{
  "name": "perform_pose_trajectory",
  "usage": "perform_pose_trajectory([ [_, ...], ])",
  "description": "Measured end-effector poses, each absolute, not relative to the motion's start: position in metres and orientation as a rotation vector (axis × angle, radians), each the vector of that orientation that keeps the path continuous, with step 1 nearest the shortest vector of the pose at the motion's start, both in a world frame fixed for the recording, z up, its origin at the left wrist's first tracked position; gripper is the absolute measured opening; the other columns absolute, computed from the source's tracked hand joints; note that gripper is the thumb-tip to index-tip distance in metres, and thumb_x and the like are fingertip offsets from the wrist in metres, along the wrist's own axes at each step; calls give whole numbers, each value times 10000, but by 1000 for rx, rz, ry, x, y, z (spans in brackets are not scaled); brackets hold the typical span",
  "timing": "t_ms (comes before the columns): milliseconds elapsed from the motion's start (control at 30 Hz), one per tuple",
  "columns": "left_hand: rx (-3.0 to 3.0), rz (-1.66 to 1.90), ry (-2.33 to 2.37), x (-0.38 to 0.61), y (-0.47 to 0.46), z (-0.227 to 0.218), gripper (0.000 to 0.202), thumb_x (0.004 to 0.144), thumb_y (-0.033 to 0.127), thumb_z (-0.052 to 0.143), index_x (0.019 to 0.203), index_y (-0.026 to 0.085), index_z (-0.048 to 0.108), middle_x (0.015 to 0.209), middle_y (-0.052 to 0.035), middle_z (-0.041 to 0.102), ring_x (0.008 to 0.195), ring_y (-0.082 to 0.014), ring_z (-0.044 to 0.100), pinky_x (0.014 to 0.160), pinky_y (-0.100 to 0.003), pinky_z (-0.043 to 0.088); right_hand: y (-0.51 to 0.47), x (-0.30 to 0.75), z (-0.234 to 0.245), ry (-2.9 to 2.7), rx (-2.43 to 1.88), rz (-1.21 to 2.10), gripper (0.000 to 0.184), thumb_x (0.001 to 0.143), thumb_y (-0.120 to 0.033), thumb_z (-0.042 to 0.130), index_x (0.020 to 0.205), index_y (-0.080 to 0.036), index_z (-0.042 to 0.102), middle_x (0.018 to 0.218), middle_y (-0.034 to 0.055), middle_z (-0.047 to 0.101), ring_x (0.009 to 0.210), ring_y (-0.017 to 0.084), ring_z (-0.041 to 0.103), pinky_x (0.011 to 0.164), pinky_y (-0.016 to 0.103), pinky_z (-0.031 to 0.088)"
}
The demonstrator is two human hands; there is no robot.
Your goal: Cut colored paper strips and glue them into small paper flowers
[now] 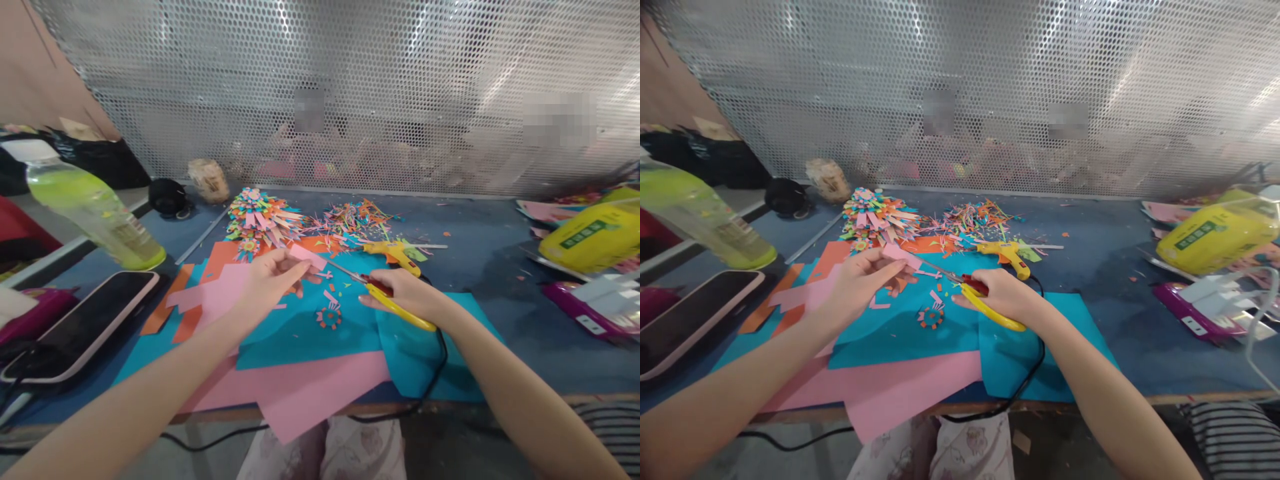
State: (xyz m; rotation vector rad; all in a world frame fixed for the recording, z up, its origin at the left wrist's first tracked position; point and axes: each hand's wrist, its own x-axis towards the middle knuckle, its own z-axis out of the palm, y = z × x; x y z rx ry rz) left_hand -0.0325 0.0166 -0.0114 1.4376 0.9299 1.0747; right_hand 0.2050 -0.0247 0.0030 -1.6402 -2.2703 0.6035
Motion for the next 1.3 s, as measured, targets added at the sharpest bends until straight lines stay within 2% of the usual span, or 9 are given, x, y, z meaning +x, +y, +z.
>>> perform_pose_trajectory([
  [200, 1415, 1077, 935, -32, 17, -12, 213, 701, 345, 624, 768, 147, 587, 726, -71, 696, 603, -172, 646, 432, -221, 451, -25, 205, 3, -2301, -1660, 545, 382, 730, -526, 513, 592, -188, 402, 537, -39, 363, 491, 91, 333, 457, 236, 224],
  [500, 1426, 1028, 933, -34, 18, -14, 222, 701, 356, 623, 746, 143, 582, 737, -80, 702, 493, -119, 596, 424, -214, 442, -25, 204, 6, -2312, -1666, 560, 434, 719, -532, 519, 548, -189, 314, 523, -47, 279, 495, 83, 260, 452, 235, 201],
  [667, 1468, 990, 962, -34, 17, -14, 246, 702, 376, 617, 765, 145, 563, 708, -71, 698, 421, -91, 539, 414, -218, 421, -25, 204, 4, -2326, -1637, 569, 407, 751, -542, 475, 586, -188, 361, 541, -43, 318, 500, 85, 286, 458, 233, 216],
  [933, 1457, 1002, 972, -33, 17, -13, 220, 711, 338, 611, 783, 136, 560, 729, -71, 700, 425, -89, 547, 430, -217, 428, -24, 206, 2, -2362, -1636, 593, 384, 773, -554, 444, 673, -183, 433, 596, -31, 422, 536, 98, 390, 486, 227, 266],
  [1133, 1483, 922, 947, -30, 13, -9, 217, 712, 341, 608, 779, 138, 570, 798, -89, 701, 654, -174, 654, 433, -210, 448, -24, 206, 0, -2370, -1636, 595, 388, 771, -556, 445, 694, -176, 460, 607, -21, 453, 546, 103, 410, 496, 227, 275],
  [1300, 1504, 892, 947, -26, 9, -5, 181, 733, 311, 594, 756, 133, 573, 758, -78, 705, 555, -143, 638, 431, -207, 445, -23, 205, -5, -2391, -1608, 590, 390, 777, -555, 437, 680, -177, 445, 603, -22, 443, 554, 105, 416, 498, 224, 272],
])
